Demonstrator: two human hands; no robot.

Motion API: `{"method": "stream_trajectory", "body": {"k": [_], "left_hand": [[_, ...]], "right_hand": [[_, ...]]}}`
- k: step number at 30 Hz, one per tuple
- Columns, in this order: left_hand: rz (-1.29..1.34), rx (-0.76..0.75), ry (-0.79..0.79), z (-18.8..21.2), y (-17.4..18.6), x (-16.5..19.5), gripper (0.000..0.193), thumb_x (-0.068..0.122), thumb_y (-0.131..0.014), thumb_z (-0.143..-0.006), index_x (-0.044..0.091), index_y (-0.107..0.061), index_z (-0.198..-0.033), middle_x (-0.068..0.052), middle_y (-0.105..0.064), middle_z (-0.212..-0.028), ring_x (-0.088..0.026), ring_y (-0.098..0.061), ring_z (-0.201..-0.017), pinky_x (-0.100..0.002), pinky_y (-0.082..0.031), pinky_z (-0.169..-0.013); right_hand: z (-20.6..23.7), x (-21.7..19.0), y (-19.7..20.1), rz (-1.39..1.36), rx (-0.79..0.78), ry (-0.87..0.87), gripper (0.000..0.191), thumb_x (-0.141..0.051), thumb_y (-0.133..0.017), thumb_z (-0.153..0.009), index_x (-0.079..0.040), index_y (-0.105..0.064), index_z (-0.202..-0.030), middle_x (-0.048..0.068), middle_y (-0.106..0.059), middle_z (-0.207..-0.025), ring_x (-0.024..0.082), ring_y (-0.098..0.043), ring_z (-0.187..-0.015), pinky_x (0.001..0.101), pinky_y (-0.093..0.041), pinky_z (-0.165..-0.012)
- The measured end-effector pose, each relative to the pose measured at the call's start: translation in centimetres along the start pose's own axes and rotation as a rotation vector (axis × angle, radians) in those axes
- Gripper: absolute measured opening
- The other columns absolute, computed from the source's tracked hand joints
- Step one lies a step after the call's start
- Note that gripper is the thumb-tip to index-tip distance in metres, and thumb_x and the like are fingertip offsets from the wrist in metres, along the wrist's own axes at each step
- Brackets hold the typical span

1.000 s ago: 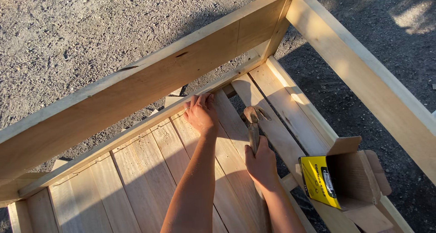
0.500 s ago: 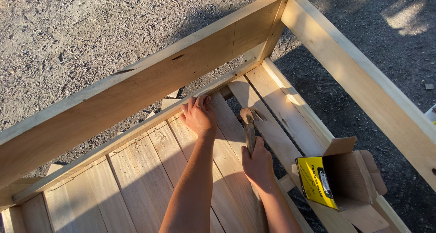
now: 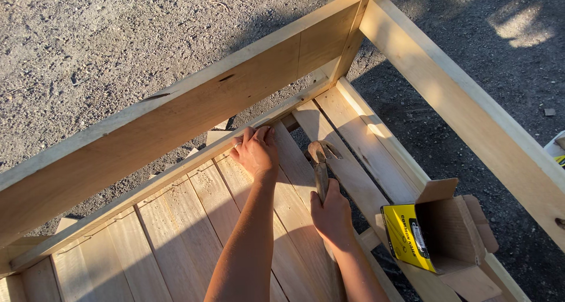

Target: The person sits on an unfinished wooden frame and hammers nails into its wooden slats, taking nails one at a time from a small cardboard box and driving them along the slats to fasten them to the frame.

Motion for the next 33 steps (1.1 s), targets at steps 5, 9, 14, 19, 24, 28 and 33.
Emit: {"method": "stream_trajectory", "body": {"k": [5,9,14,19,24,28,33], "left_hand": [[-0.019,-0.003,-0.011,0.0,-0.2,0.0,0.012,0.039,-0.073,-0.087,0.032,-0.082,-0.091,0.008,-0.067,-0.098,-0.028,-0.052,-0.108,-0.048,-0.033,-0.095],[-0.008,-0.030,0.014,0.0,-0.4,-0.2,0.012,0.039,-0.073,-0.088,0.032,-0.082,-0.091,0.008,-0.067,-0.097,-0.028,-0.052,-0.109,-0.047,-0.034,-0.096],[0.006,0.005,-0.006,-0.1,-0.2,-0.1,0.015,0.039,-0.074,-0.086,0.029,-0.082,-0.093,0.007,-0.067,-0.098,-0.029,-0.052,-0.108,-0.047,-0.034,-0.095],[0.008,-0.011,0.000,-0.1,-0.4,-0.4,0.015,0.039,-0.074,-0.086,0.028,-0.083,-0.092,0.006,-0.067,-0.097,-0.029,-0.052,-0.108,-0.046,-0.034,-0.095],[0.030,0.001,0.005,-0.2,-0.6,-0.6,0.016,0.040,-0.074,-0.086,0.028,-0.083,-0.090,0.005,-0.067,-0.096,-0.029,-0.053,-0.106,-0.046,-0.035,-0.092],[-0.026,0.026,-0.018,-0.3,-0.8,-0.6,0.011,0.030,-0.072,-0.083,0.030,-0.083,-0.087,0.007,-0.069,-0.097,-0.029,-0.054,-0.107,-0.044,-0.035,-0.091],[0.010,0.011,0.000,-0.2,-1.0,-0.8,0.010,0.034,-0.073,-0.084,0.029,-0.082,-0.086,0.006,-0.068,-0.094,-0.029,-0.054,-0.104,-0.045,-0.035,-0.090]], "right_hand": [[0.1,0.3,0.1,-0.057,0.009,-0.018,0.033,-0.026,-0.064,-0.092,-0.004,-0.056,-0.116,0.025,-0.072,-0.083,0.043,-0.074,-0.084,0.0513,-0.056,-0.076],[0.2,0.2,0.4,-0.156,0.019,-0.027,0.030,-0.030,-0.062,-0.096,-0.004,-0.059,-0.112,0.022,-0.071,-0.080,0.040,-0.073,-0.078,0.0496,-0.054,-0.073],[-0.2,-2.6,1.3,-0.155,0.090,0.115,0.030,-0.031,-0.061,-0.097,-0.004,-0.058,-0.109,0.021,-0.070,-0.077,0.039,-0.071,-0.073,0.0475,-0.053,-0.066],[-1.6,-6.2,1.9,-0.193,0.102,0.225,0.029,-0.030,-0.060,-0.099,-0.003,-0.053,-0.105,0.024,-0.066,-0.074,0.047,-0.067,-0.070,0.0493,-0.052,-0.060],[-3.1,-9.5,0.9,-0.150,0.076,0.420,0.028,-0.028,-0.059,-0.100,-0.002,-0.050,-0.107,0.027,-0.067,-0.077,0.051,-0.066,-0.077,0.0533,-0.051,-0.061],[-4.1,-9.4,-1.1,0.047,0.008,0.394,0.031,-0.031,-0.057,-0.102,-0.002,-0.047,-0.104,0.030,-0.066,-0.078,0.054,-0.064,-0.080,0.0603,-0.048,-0.067],[-4.1,-8.6,-1.7,-0.028,0.014,0.373,0.033,-0.033,-0.054,-0.101,-0.001,-0.046,-0.103,0.031,-0.066,-0.079,0.054,-0.064,-0.080,0.0607,-0.049,-0.068]]}}
Point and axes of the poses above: each hand's wrist, its own z-axis away from the middle knuckle, its own y-axis out of the back of the hand, x = y × z, the point moved 7 cm from there along -z, towards the middle knuckle
